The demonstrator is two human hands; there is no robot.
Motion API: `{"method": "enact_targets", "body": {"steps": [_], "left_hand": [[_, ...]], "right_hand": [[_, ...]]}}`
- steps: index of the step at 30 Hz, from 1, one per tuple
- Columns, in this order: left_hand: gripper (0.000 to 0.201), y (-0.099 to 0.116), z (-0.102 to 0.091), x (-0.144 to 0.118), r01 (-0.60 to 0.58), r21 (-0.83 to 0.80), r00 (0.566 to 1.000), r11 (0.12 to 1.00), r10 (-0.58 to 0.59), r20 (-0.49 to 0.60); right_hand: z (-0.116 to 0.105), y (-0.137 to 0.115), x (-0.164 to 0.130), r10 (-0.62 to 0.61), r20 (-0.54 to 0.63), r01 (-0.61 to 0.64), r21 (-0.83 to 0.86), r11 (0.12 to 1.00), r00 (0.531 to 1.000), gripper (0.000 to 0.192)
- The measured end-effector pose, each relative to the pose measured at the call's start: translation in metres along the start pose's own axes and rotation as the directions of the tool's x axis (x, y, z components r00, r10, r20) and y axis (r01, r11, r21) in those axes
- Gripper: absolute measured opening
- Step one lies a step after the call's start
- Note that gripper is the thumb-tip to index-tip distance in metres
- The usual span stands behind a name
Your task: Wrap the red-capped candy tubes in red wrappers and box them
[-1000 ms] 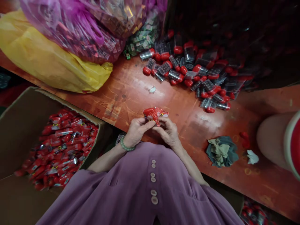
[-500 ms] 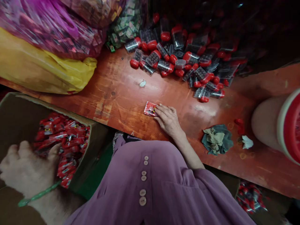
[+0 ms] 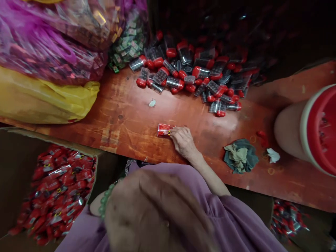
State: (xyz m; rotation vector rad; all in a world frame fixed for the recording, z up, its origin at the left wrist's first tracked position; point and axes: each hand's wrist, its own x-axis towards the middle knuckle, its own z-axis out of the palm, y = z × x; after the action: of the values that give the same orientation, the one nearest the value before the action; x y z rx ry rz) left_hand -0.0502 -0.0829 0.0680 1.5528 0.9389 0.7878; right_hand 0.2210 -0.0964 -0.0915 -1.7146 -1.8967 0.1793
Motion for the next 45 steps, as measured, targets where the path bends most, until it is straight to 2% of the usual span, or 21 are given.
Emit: {"method": "enact_targets", "body": {"steps": [1, 3, 6, 8, 11, 13, 15, 17, 19, 20, 22, 24, 25, 28, 31, 33, 34, 37, 38, 40, 45], "left_hand": [[0.011, -0.017, 0.016, 0.029, -0.070, 0.002, 0.992, 0.998, 0.069, 0.103], [0.015, -0.053, 0.050, 0.084, -0.256, 0.073, 0.932, 0.964, 0.227, 0.283], [0.028, -0.096, 0.083, 0.131, -0.480, 0.347, 0.846, 0.806, 0.320, 0.426], [0.042, -0.115, 0.089, 0.136, -0.547, 0.489, 0.817, 0.679, 0.307, 0.487], [0.040, -0.130, 0.086, 0.130, -0.660, 0.549, 0.745, 0.512, 0.354, 0.565], [0.037, -0.134, 0.084, 0.127, -0.714, 0.549, 0.699, 0.434, 0.409, 0.586], [0.038, -0.134, 0.083, 0.128, -0.738, 0.546, 0.674, 0.396, 0.447, 0.588], [0.034, -0.134, 0.084, 0.132, -0.737, 0.554, 0.674, 0.387, 0.473, 0.567], [0.025, -0.134, 0.086, 0.134, -0.719, 0.564, 0.692, 0.407, 0.495, 0.525], [0.021, -0.134, 0.086, 0.135, -0.709, 0.562, 0.702, 0.426, 0.504, 0.503], [0.017, -0.135, 0.086, 0.136, -0.691, 0.547, 0.720, 0.472, 0.507, 0.473], [0.018, -0.135, 0.086, 0.137, -0.678, 0.531, 0.735, 0.509, 0.490, 0.468], [0.020, -0.135, 0.085, 0.137, -0.672, 0.526, 0.740, 0.521, 0.478, 0.473], [0.022, -0.130, 0.084, 0.139, -0.650, 0.510, 0.758, 0.563, 0.427, 0.493], [0.022, -0.123, 0.084, 0.140, -0.621, 0.501, 0.772, 0.603, 0.362, 0.522], [0.021, -0.120, 0.083, 0.141, -0.600, 0.505, 0.780, 0.621, 0.316, 0.540], [0.021, -0.119, 0.083, 0.142, -0.589, 0.505, 0.784, 0.630, 0.295, 0.546], [0.020, -0.121, 0.082, 0.145, -0.558, 0.495, 0.798, 0.666, 0.266, 0.541], [0.019, -0.122, 0.082, 0.147, -0.542, 0.491, 0.810, 0.682, 0.269, 0.520], [0.014, -0.126, 0.083, 0.149, -0.496, 0.473, 0.847, 0.728, 0.284, 0.450], [0.006, -0.127, 0.083, 0.149, -0.352, 0.369, 0.924, 0.860, 0.257, 0.283]], "right_hand": [[-0.001, -0.001, 0.000, 0.000, 0.010, 0.000, 0.008, 1.000, 1.000, 0.020], [-0.004, -0.001, 0.001, -0.006, 0.035, 0.005, 0.018, 1.000, 0.999, 0.022], [-0.011, -0.003, 0.004, -0.009, 0.120, 0.008, 0.005, 1.000, 0.993, 0.021], [-0.016, -0.004, 0.007, 0.014, 0.194, -0.014, 0.002, 1.000, 0.981, 0.020], [-0.029, -0.006, 0.014, 0.054, 0.286, -0.077, 0.072, 0.994, 0.957, 0.021], [-0.039, -0.004, 0.021, 0.038, 0.352, -0.106, 0.177, 0.978, 0.935, 0.020], [-0.051, 0.005, 0.029, 0.042, 0.383, -0.149, 0.254, 0.956, 0.923, 0.019], [-0.059, 0.022, 0.041, 0.178, 0.300, -0.249, 0.220, 0.943, 0.937, 0.019], [-0.064, 0.044, 0.058, 0.394, 0.045, -0.396, 0.111, 0.911, 0.918, 0.024], [-0.064, 0.055, 0.068, 0.441, -0.070, -0.434, 0.090, 0.896, 0.895, 0.029], [-0.063, 0.074, 0.089, 0.419, -0.194, -0.426, 0.005, 0.905, 0.887, 0.049], [-0.060, 0.086, 0.110, 0.362, -0.251, -0.387, -0.059, 0.920, 0.898, 0.059], [-0.059, 0.088, 0.120, 0.330, -0.251, -0.359, -0.076, 0.930, 0.910, 0.054], [-0.056, 0.088, 0.135, 0.253, -0.218, -0.273, -0.066, 0.960, 0.942, 0.019], [-0.055, 0.080, 0.128, 0.284, -0.265, -0.262, 0.113, 0.958, 0.921, 0.008], [-0.052, 0.073, 0.114, 0.426, -0.290, -0.307, 0.376, 0.874, 0.857, 0.012], [-0.051, 0.069, 0.106, 0.516, -0.260, -0.328, 0.527, 0.784, 0.816, 0.015], [-0.045, 0.057, 0.080, 0.675, -0.053, -0.320, 0.851, 0.415, 0.736, 0.033], [-0.043, 0.053, 0.072, 0.689, 0.012, -0.313, 0.896, 0.313, 0.724, 0.040], [-0.041, 0.045, 0.059, 0.696, 0.101, -0.305, 0.936, 0.176, 0.711, 0.049], [-0.039, 0.027, 0.039, 0.687, 0.242, -0.295, 0.955, -0.042, 0.685, 0.041]]}}
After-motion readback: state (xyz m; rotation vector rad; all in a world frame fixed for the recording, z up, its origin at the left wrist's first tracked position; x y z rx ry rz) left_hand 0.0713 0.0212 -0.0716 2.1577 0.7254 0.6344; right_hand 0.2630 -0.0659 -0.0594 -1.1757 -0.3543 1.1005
